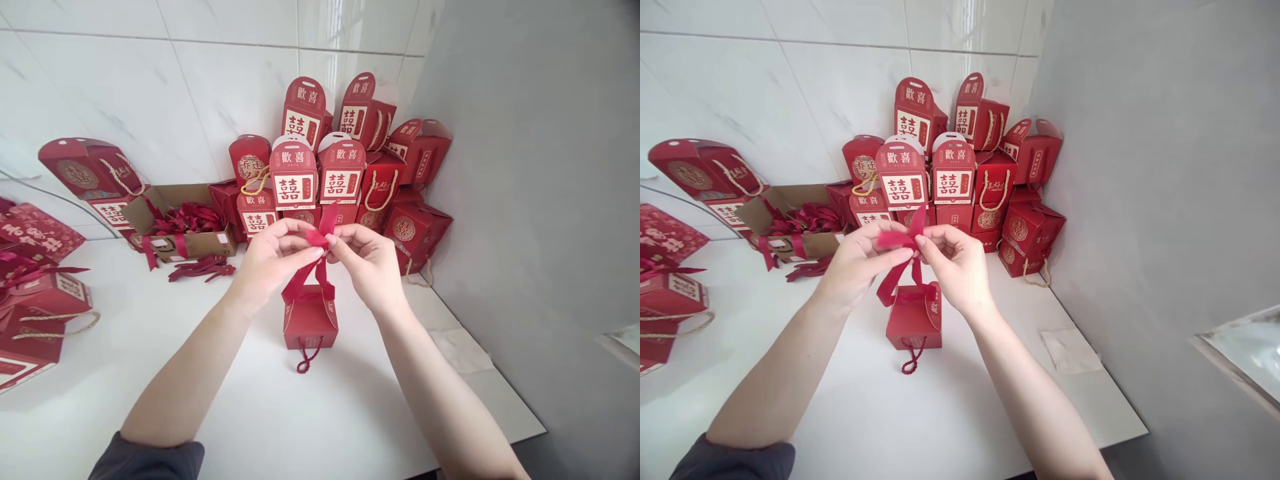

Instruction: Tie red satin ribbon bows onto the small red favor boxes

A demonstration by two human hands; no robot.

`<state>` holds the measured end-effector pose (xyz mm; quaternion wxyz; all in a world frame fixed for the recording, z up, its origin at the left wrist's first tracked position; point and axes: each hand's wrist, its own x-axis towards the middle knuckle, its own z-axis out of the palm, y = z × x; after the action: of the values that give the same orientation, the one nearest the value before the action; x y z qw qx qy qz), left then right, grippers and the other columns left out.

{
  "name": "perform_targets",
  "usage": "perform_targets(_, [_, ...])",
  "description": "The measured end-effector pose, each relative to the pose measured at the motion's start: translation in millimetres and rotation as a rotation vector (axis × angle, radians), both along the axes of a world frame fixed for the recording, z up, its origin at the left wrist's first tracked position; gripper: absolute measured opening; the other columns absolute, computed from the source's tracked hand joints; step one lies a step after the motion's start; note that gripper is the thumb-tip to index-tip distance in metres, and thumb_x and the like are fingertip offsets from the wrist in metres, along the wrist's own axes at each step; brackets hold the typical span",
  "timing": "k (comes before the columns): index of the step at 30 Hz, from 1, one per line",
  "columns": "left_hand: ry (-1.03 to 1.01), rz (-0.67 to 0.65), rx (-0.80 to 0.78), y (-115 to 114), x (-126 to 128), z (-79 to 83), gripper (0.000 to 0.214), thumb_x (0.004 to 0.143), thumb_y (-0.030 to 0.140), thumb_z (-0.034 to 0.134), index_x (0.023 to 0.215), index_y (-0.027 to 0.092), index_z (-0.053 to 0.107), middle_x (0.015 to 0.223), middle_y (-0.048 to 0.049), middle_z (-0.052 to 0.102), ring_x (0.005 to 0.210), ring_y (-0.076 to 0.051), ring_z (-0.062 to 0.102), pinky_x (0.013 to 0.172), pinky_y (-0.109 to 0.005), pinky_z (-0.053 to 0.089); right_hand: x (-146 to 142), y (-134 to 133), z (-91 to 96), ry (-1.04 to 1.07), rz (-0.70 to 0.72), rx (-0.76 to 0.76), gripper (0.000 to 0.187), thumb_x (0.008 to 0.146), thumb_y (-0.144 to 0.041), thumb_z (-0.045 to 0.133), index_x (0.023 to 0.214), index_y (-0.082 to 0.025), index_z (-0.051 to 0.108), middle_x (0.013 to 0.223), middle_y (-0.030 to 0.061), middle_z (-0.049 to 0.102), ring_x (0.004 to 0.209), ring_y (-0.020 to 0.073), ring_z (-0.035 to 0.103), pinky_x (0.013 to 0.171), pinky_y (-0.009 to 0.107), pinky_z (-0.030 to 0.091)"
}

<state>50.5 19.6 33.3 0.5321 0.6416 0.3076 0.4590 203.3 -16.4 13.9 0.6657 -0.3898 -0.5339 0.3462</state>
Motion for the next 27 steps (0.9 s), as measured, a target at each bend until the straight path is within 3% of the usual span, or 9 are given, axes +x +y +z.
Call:
perform_targets(4, [0.05, -0.02, -0.085, 2, 2, -5.8, 0.028, 0.072, 0.032, 0.079, 0.095, 0.019, 0.069, 0.073, -0.0014, 0.071, 0.065, -0.014, 0.066, 0.062, -0.025, 0.054, -1, 0, -1.7, 0.005, 0.031, -0.025, 0.021, 0.081, -0.039, 0.07, 0.084, -0.018, 0.068, 0.076, 0.0013, 0.068, 0.067, 0.0134, 0.064, 0.067, 0.028, 0.055])
perform_targets(10, [0.065, 0.013, -0.098, 3, 2, -5.5, 0.022, 0.076, 0.037, 0.075, 0.086, 0.017, 0.073, 0.062, -0.0008, 0.064, 0.053, -0.01, 0.058, 0.053, -0.023, 0.049, 3, 5, -8.4, -0.021, -0.017, -0.027, 0.022, 0.082, -0.04, 0.069, 0.084, -0.018, 0.066, 0.075, 0.0004, 0.064, 0.064, 0.0119, 0.058, 0.066, 0.027, 0.053])
perform_targets(14, [0.114, -0.008, -0.124, 4, 2, -4.6, 0.023, 0.076, 0.04, 0.074, 0.074, 0.017, 0.072, 0.059, -0.0016, 0.063, 0.052, -0.011, 0.056, 0.051, -0.024, 0.048, 5, 9, -11.8, -0.004, 0.028, -0.05, 0.021, 0.083, -0.039, 0.067, 0.086, -0.018, 0.063, 0.081, 0.0014, 0.064, 0.067, 0.0122, 0.059, 0.067, 0.027, 0.053])
perform_targets(18, [0.113, -0.005, -0.135, 7, 2, -8.2, 0.024, 0.076, 0.042, 0.073, 0.079, 0.018, 0.073, 0.061, -0.0018, 0.065, 0.054, -0.013, 0.059, 0.055, -0.027, 0.05, 6, 7, -8.8, -0.012, 0.053, -0.046, 0.021, 0.083, -0.039, 0.067, 0.088, -0.019, 0.063, 0.078, 0.0001, 0.062, 0.067, 0.0119, 0.057, 0.068, 0.027, 0.052])
perform_targets(23, [0.256, 0.039, 0.018, 6, 2, -13.0, 0.023, 0.078, 0.043, 0.071, 0.078, 0.02, 0.072, 0.062, -0.0003, 0.064, 0.056, -0.013, 0.057, 0.055, -0.026, 0.046, 8, 3, -4.6, -0.094, -0.136, 0.027, 0.024, 0.083, -0.041, 0.068, 0.075, -0.019, 0.063, 0.066, -0.0017, 0.056, 0.062, 0.0118, 0.053, 0.064, 0.026, 0.048])
perform_targets(27, [0.294, 0.017, 0.067, 5, 3, -11.1, 0.023, 0.079, 0.042, 0.068, 0.077, 0.02, 0.069, 0.068, 0.0, 0.064, 0.06, -0.013, 0.057, 0.059, -0.026, 0.045, 11, 5, -5.8, -0.078, -0.173, 0.031, 0.025, 0.081, -0.042, 0.07, 0.073, -0.019, 0.065, 0.067, -0.0004, 0.058, 0.063, 0.0135, 0.054, 0.062, 0.027, 0.049])
